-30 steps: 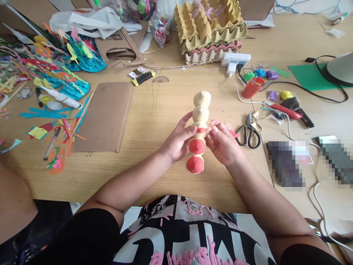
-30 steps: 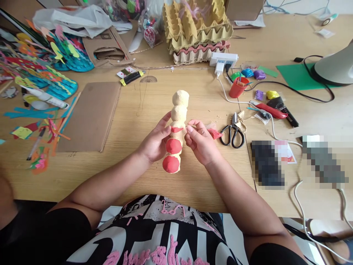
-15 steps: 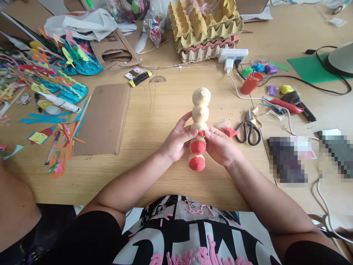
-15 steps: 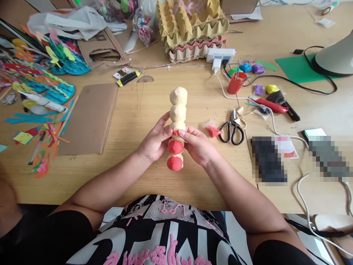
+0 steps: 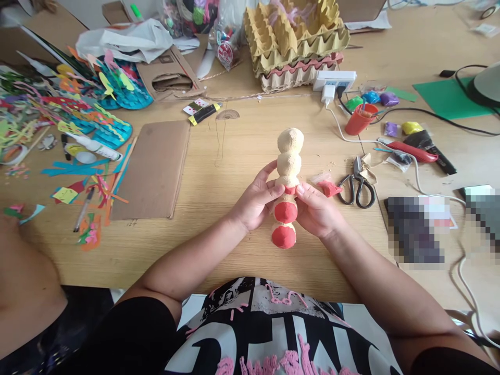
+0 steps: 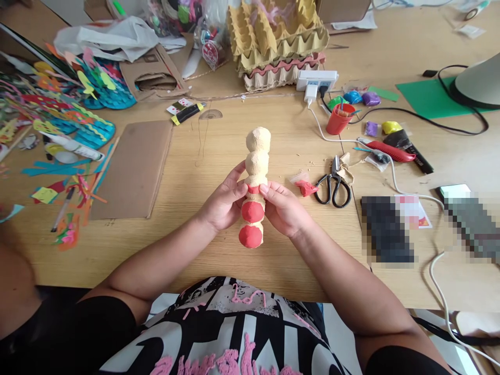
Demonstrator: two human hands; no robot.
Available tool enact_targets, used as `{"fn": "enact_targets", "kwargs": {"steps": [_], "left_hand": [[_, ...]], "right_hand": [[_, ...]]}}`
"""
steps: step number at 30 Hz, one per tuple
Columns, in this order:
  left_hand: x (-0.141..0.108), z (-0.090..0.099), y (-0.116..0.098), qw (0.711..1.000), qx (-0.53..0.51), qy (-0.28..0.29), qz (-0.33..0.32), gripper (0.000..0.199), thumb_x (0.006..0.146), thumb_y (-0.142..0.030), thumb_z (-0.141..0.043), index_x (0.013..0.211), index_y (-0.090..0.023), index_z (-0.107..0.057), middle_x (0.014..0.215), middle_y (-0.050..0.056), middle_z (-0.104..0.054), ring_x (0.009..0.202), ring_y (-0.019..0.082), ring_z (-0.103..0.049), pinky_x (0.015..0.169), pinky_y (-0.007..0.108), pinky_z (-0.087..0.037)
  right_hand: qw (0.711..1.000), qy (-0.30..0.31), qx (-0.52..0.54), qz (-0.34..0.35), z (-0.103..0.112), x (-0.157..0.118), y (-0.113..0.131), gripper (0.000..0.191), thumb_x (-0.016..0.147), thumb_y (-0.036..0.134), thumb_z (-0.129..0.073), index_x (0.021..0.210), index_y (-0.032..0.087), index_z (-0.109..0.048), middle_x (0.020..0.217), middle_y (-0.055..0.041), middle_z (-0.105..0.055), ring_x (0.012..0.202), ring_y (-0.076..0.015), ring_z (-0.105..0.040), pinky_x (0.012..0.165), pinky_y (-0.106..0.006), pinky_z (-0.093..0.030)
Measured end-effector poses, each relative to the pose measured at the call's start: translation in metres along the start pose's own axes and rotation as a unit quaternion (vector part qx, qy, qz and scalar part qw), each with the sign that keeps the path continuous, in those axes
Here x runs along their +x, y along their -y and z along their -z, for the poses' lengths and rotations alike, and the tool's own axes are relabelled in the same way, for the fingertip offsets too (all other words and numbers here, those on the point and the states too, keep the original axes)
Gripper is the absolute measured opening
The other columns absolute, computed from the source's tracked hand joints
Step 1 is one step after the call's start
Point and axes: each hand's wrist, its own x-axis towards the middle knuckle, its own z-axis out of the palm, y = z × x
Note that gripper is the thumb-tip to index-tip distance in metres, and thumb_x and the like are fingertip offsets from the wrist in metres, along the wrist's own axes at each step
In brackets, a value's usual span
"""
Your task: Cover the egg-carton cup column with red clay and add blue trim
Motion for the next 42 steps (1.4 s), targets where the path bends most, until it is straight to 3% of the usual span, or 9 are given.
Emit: {"fn": "enact_targets", "kwargs": {"steps": [3, 9, 13, 17, 20, 22, 30, 36, 42], "left_hand": [[-0.0006, -0.0002, -0.0029, 1.000, 0.002, 0.006, 0.005, 0.087, 0.080, -0.068, -0.102, 0.155, -0.043, -0.068, 0.123, 0.004, -0.084, 0.134, 0.044, -0.079, 0.107, 0.052, -0.063], [-0.0006, -0.0042, -0.0083, 1.000, 0.003, -0.009, -0.003, 0.076, 0.082, -0.056, -0.105, 0.146, -0.035, -0.071, 0.110, 0.001, -0.085, 0.103, 0.026, -0.082, 0.100, 0.043, -0.062], [-0.0004, -0.0049, -0.0085, 1.000, -0.013, -0.016, -0.006, 0.079, 0.080, -0.051, -0.107, 0.146, -0.031, -0.069, 0.106, 0.000, -0.085, 0.098, 0.022, -0.081, 0.109, 0.043, -0.060], [-0.0036, -0.0065, -0.0077, 1.000, -0.014, -0.020, -0.002, 0.071, 0.088, -0.053, -0.101, 0.150, -0.035, -0.070, 0.116, 0.002, -0.085, 0.123, 0.033, -0.081, 0.126, 0.056, -0.053], [-0.0054, -0.0073, -0.0065, 1.000, -0.012, -0.018, 0.013, 0.073, 0.089, -0.060, -0.097, 0.153, -0.041, -0.070, 0.135, 0.004, -0.083, 0.152, 0.048, -0.069, 0.132, 0.065, -0.048], [-0.0051, -0.0069, -0.0056, 0.999, -0.019, -0.019, 0.020, 0.077, 0.088, -0.066, -0.095, 0.156, -0.043, -0.068, 0.143, 0.005, -0.081, 0.159, 0.052, -0.063, 0.133, 0.067, -0.048], [0.0005, 0.0010, 0.0006, 1.000, 0.005, -0.008, -0.006, 0.079, 0.082, -0.065, -0.101, 0.151, -0.042, -0.071, 0.126, 0.005, -0.082, 0.142, 0.048, -0.074, 0.117, 0.062, -0.061], [-0.0004, -0.0010, -0.0014, 1.000, 0.000, -0.002, -0.010, 0.077, 0.085, -0.069, -0.097, 0.153, -0.046, -0.070, 0.127, 0.005, -0.082, 0.139, 0.046, -0.076, 0.112, 0.059, -0.064], [-0.0010, -0.0004, -0.0013, 1.000, 0.008, -0.007, 0.003, 0.085, 0.082, -0.068, -0.100, 0.157, -0.045, -0.067, 0.125, 0.005, -0.081, 0.137, 0.046, -0.077, 0.111, 0.057, -0.065]], "right_hand": [[1.000, -0.001, -0.011, 0.002, 0.0036, 0.0006, -0.0009, 0.041, 0.085, 0.063, -0.102, 0.095, 0.028, -0.083, 0.089, 0.0008, -0.078, 0.079, -0.0184, -0.066, 0.076, -0.034, -0.058], [1.000, 0.000, -0.024, -0.014, 0.0064, -0.0003, -0.0005, 0.043, 0.087, 0.065, -0.100, 0.098, 0.027, -0.081, 0.091, -0.0014, -0.078, 0.083, -0.0204, -0.067, 0.078, -0.035, -0.060], [0.999, 0.011, -0.030, -0.014, 0.0022, -0.0016, 0.0028, 0.045, 0.085, 0.065, -0.101, 0.099, 0.027, -0.081, 0.091, -0.0017, -0.076, 0.085, -0.0208, -0.066, 0.079, -0.035, -0.059], [0.999, 0.017, -0.026, -0.014, -0.0019, -0.0025, 0.0059, 0.044, 0.091, 0.069, -0.094, 0.100, 0.028, -0.081, 0.092, -0.0026, -0.076, 0.087, -0.0225, -0.066, 0.083, -0.037, -0.059], [1.000, 0.004, -0.022, -0.019, -0.0005, -0.0025, 0.0056, 0.038, 0.094, 0.063, -0.093, 0.104, 0.028, -0.081, 0.094, -0.0031, -0.077, 0.090, -0.0230, -0.068, 0.086, -0.038, -0.059], [0.999, -0.001, -0.022, -0.027, 0.0019, -0.0024, 0.0049, 0.036, 0.094, 0.058, -0.094, 0.105, 0.027, -0.081, 0.099, -0.0039, -0.079, 0.093, -0.0232, -0.069, 0.088, -0.038, -0.059], [0.999, 0.005, -0.009, -0.030, 0.0021, -0.0020, 0.0039, 0.037, 0.087, 0.055, -0.102, 0.099, 0.025, -0.083, 0.092, -0.0007, -0.078, 0.083, -0.0185, -0.067, 0.078, -0.032, -0.060], [1.000, -0.001, -0.018, -0.024, -0.0025, -0.0026, 0.0060, 0.038, 0.093, 0.063, -0.093, 0.098, 0.028, -0.081, 0.094, -0.0028, -0.078, 0.088, -0.0223, -0.068, 0.084, -0.037, -0.061], [0.999, -0.009, 0.002, -0.038, -0.0016, -0.0027, 0.0054, 0.042, 0.080, 0.057, -0.107, 0.094, 0.025, -0.083, 0.089, 0.0005, -0.075, 0.082, -0.0175, -0.065, 0.077, -0.031, -0.058]]}}
